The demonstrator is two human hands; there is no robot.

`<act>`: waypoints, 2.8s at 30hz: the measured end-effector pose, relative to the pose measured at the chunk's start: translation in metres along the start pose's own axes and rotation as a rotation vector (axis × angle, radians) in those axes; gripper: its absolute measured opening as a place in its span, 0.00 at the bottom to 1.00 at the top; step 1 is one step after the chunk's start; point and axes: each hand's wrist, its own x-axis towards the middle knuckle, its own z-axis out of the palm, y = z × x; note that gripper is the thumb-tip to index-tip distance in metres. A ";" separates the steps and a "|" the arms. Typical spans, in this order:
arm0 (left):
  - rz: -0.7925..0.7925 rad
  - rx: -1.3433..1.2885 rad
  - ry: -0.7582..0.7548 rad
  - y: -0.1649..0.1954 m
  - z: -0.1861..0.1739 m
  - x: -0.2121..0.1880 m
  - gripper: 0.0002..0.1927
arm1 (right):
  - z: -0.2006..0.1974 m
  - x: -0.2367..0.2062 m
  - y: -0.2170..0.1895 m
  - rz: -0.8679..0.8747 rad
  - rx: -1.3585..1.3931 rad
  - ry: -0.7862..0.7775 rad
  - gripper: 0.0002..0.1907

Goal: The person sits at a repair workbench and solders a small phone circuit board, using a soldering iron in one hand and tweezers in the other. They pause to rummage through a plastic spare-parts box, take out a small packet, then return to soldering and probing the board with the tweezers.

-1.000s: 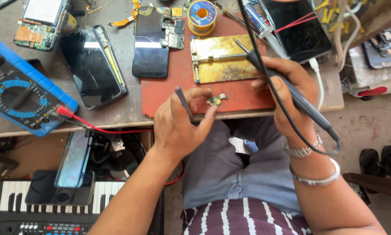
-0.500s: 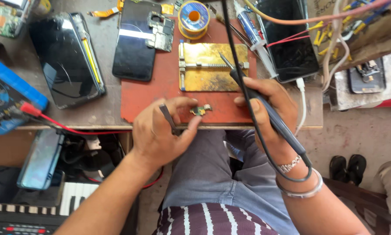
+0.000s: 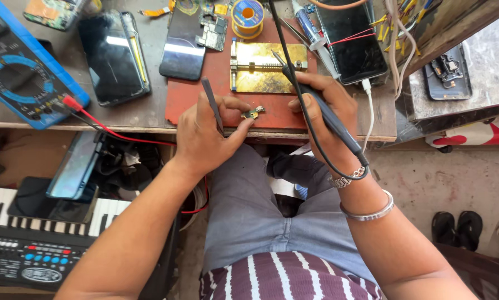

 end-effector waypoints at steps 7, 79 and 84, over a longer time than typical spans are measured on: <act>-0.115 -0.127 0.063 0.001 -0.007 0.001 0.25 | 0.004 0.006 -0.008 -0.059 -0.117 0.038 0.13; -0.278 -0.284 0.042 -0.011 -0.029 -0.009 0.12 | 0.021 0.004 -0.007 0.007 -0.103 -0.170 0.11; -0.279 -0.272 0.028 -0.011 -0.030 -0.008 0.12 | 0.022 0.006 -0.008 -0.032 -0.114 -0.177 0.11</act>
